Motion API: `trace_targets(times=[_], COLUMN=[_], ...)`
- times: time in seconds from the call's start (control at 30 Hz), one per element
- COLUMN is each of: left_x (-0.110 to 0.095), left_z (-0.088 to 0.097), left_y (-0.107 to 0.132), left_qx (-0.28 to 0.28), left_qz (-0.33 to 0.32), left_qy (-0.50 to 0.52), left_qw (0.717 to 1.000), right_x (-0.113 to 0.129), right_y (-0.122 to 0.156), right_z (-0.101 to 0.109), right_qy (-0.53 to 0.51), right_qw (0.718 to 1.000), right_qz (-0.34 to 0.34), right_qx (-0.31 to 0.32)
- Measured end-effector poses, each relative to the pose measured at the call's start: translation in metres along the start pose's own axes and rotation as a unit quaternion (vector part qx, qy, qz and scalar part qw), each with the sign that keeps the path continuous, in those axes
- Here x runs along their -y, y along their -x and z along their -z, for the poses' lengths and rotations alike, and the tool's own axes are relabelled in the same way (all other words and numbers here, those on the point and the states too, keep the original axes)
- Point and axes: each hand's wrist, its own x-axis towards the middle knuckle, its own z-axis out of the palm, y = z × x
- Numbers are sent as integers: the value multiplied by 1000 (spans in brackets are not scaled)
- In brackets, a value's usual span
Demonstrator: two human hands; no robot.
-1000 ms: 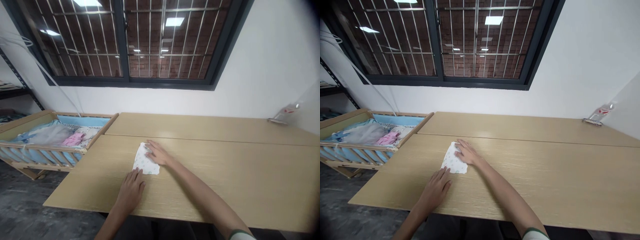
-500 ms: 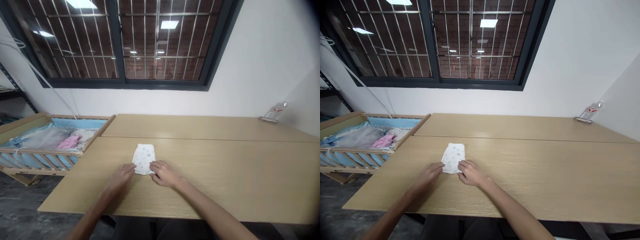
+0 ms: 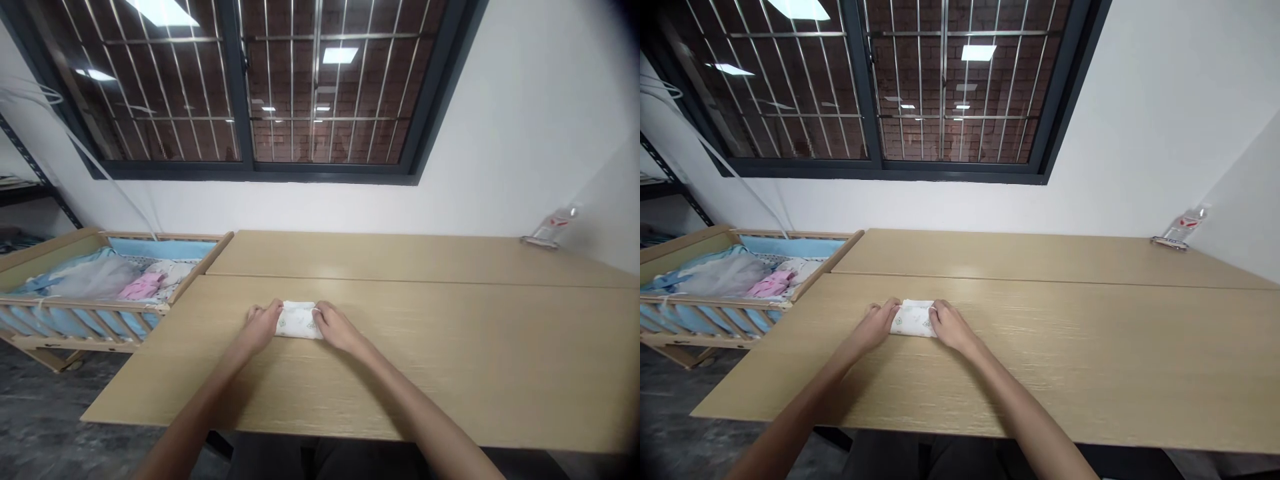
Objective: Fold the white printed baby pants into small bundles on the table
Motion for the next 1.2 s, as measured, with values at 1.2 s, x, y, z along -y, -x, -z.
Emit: trace_targets(times=[1.2], left_x=[-51], left_z=[-80], left_y=[-17], left_qx=[-148], left_qz=[-88], left_qy=[-58], left_qw=[983], right_x=[-13], right_y=[-24], right_z=[-36], right_qy=[43], right_qw=[979], right_qz=[145], right_qx=[-140])
